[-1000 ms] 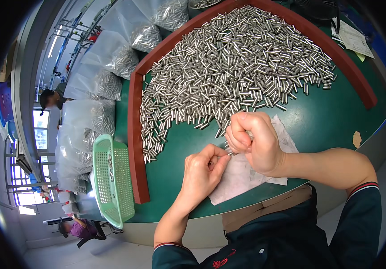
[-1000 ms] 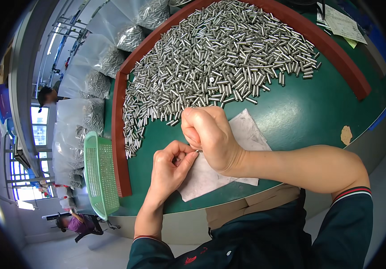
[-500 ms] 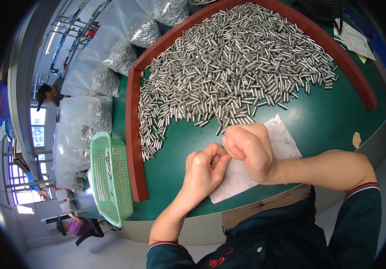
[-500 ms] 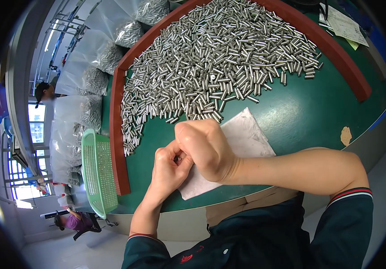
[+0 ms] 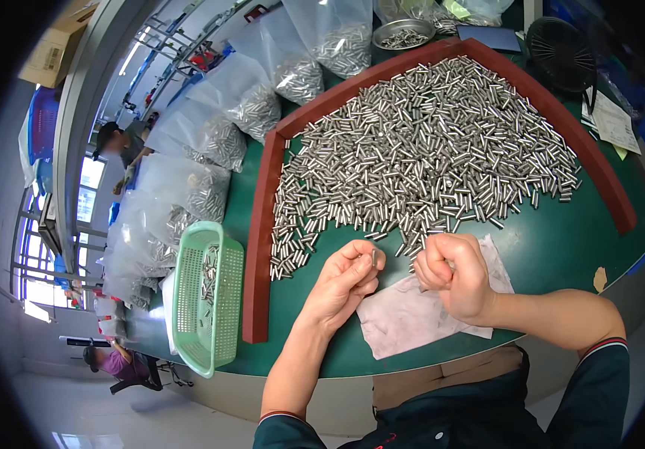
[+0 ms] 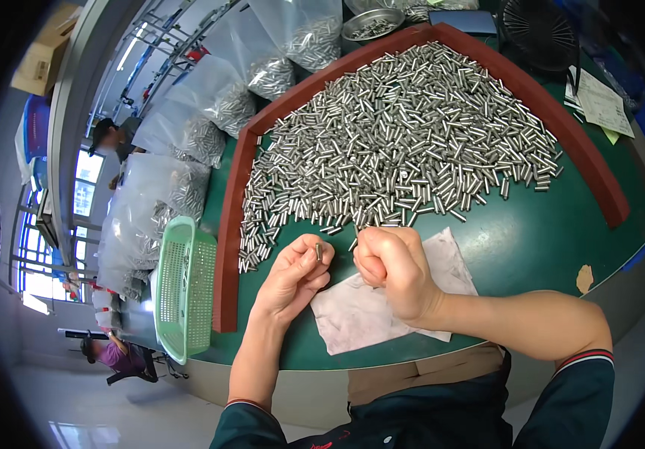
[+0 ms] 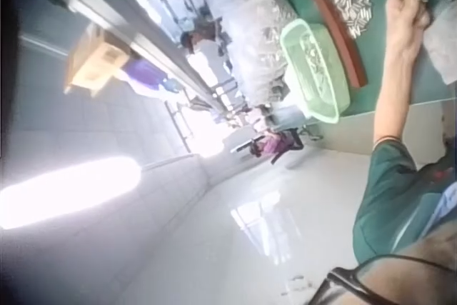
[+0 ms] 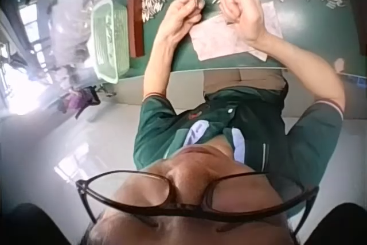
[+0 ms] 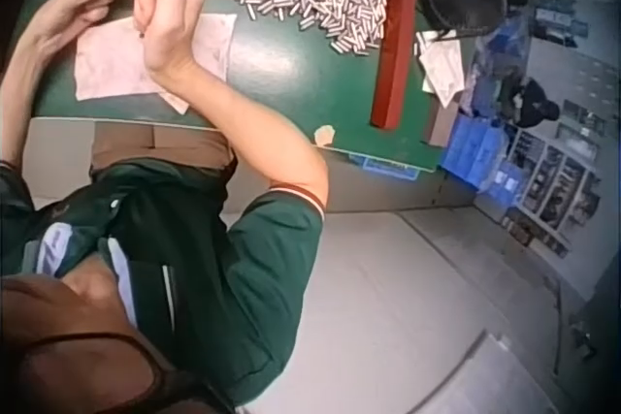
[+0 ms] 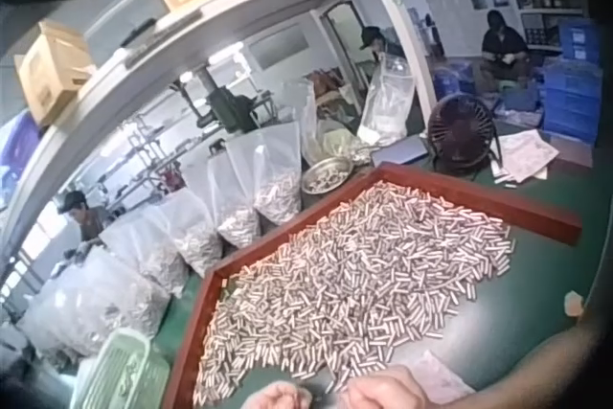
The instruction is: Inspecting and wiping small metal tubes at a factory workbench before placing them in a basket.
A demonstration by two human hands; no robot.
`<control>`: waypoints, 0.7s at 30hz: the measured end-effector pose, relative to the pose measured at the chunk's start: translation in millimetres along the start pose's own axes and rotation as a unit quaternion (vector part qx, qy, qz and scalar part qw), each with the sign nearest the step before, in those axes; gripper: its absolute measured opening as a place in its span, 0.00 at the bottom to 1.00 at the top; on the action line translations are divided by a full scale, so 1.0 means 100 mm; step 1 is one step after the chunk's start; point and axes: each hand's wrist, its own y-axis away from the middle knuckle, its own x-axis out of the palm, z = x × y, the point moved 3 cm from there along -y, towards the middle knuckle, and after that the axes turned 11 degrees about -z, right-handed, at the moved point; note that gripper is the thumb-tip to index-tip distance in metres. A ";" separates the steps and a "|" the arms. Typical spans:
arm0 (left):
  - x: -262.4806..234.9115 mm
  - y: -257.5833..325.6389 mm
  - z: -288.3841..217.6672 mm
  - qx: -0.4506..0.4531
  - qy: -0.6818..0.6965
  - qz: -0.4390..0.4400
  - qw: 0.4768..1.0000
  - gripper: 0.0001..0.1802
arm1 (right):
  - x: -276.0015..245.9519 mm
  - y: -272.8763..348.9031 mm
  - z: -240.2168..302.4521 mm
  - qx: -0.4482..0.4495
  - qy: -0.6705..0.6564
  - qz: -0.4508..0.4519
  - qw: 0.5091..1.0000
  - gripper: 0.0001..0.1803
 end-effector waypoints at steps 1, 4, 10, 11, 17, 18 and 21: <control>-0.03 -0.01 -0.01 0.005 -0.001 -0.012 1.000 0.05 | 0.00 -0.01 -0.02 0.006 -0.006 -0.005 1.000 0.19; -0.01 -0.03 -0.01 0.003 0.010 -0.025 1.000 0.06 | -0.02 -0.03 -0.01 0.008 -0.007 -0.013 1.000 0.20; 0.02 -0.05 -0.08 0.007 0.028 -0.057 0.998 0.13 | -0.03 -0.06 0.01 0.011 -0.016 -0.011 1.000 0.20; 0.00 -0.05 -0.10 0.025 0.030 -0.066 0.997 0.16 | -0.02 -0.06 0.01 0.011 -0.017 -0.011 1.000 0.20; -0.03 -0.12 -0.18 0.229 -0.320 -0.200 0.897 0.06 | -0.03 -0.07 0.00 0.019 -0.007 -0.008 1.000 0.20; 0.01 -0.13 -0.18 0.271 -0.427 -0.213 0.836 0.07 | -0.03 -0.07 0.00 0.018 -0.007 -0.015 1.000 0.20; 0.12 -0.14 -0.16 0.344 -0.592 -0.222 0.694 0.08 | -0.01 -0.07 -0.01 0.017 0.002 -0.022 1.000 0.20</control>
